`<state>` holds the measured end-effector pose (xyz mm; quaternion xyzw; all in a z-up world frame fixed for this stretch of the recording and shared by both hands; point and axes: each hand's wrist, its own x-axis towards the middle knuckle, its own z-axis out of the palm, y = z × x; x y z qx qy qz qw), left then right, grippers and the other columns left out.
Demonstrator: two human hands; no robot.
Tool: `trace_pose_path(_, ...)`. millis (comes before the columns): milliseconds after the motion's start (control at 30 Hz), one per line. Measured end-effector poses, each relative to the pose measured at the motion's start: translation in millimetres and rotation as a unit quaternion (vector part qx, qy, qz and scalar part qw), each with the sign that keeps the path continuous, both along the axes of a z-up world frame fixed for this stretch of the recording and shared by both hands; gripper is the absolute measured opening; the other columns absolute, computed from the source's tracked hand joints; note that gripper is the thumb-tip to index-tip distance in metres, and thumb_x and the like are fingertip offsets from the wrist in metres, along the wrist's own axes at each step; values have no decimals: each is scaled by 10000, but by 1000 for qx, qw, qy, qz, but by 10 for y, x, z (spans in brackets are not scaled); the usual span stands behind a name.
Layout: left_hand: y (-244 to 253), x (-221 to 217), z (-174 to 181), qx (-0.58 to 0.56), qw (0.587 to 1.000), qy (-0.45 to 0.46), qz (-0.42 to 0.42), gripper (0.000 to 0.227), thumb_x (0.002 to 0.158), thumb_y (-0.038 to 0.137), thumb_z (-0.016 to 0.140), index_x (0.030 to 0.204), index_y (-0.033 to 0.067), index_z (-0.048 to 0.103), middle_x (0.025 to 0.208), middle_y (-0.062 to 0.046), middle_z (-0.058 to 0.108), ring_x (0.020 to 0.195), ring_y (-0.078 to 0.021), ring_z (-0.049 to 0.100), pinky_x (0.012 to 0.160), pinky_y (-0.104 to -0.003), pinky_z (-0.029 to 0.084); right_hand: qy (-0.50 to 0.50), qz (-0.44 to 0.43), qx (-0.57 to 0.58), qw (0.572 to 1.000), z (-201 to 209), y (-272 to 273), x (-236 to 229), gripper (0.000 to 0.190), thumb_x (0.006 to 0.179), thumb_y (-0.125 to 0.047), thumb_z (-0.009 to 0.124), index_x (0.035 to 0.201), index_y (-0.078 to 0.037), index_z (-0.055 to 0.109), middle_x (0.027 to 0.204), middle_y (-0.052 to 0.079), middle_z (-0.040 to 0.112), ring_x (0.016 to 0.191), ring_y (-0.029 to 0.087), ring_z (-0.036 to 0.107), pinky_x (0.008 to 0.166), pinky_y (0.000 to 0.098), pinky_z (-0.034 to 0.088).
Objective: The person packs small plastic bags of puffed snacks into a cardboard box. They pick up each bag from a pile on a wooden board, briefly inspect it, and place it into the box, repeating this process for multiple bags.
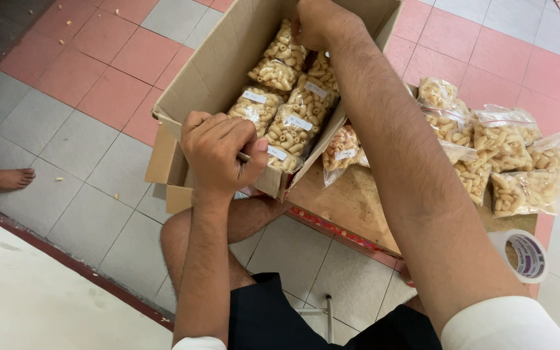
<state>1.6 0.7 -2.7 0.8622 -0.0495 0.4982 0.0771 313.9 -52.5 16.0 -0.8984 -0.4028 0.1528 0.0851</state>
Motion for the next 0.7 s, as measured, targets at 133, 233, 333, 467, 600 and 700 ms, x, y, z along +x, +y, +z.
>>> trace_pose_path(133, -23, 43, -80, -2, 997, -72, 11, 562, 1130, 383, 356, 650, 127, 496, 622, 25, 604, 560, -169, 522, 736, -373, 333, 8, -9, -5, 1000, 20, -3, -20, 218, 1052, -172, 702, 1260, -145, 763, 1271, 40, 748, 1150, 278, 688, 943, 441, 583)
trace_pose_path(233, -25, 69, -105, 4, 995, -102, 17, 596, 1148, 398, 317, 637, 125, 458, 576, 19, 523, 529, -169, 449, 719, -363, 316, 13, -15, -36, 999, 118, -34, -100, 330, 1053, -175, 672, 1379, -143, 717, 1418, 49, 690, 1276, 308, 641, 1043, 477, 540)
trace_pose_path(333, -16, 84, -128, -2, 995, -103, 10, 571, 1141, 389, 333, 651, 123, 457, 589, 8, 541, 531, -178, 486, 725, -375, 337, 8, -9, -70, 997, 146, -66, -148, 383, 1071, -135, 578, 1438, -166, 686, 1448, 78, 674, 1276, 344, 644, 1018, 521, 555)
trace_pose_path(467, -25, 84, -131, -4, 994, -104, 12, 591, 1146, 401, 328, 643, 120, 461, 590, 13, 543, 528, -179, 476, 719, -376, 332, 16, -8, -105, 994, 195, -96, -182, 406, 1028, -40, 495, 1381, -115, 681, 1362, 144, 702, 1180, 379, 664, 967, 534, 553)
trace_pose_path(600, -22, 81, -137, -2, 995, -103, 15, 585, 1148, 398, 323, 646, 120, 439, 583, 8, 511, 521, -182, 437, 717, -379, 317, 24, -3, -87, 996, 236, -120, -236, 517, 1033, 10, 467, 1491, -172, 623, 1514, 93, 618, 1336, 348, 599, 1068, 521, 520)
trace_pose_path(700, -19, 72, -140, 0, 994, -107, 16, 577, 1146, 394, 331, 652, 121, 449, 584, 10, 520, 523, -177, 441, 714, -377, 316, -5, 80, 36, 996, -122, -45, 105, 465, 1030, 11, 463, 1423, -143, 659, 1330, 101, 675, 1148, 330, 627, 920, 493, 511)
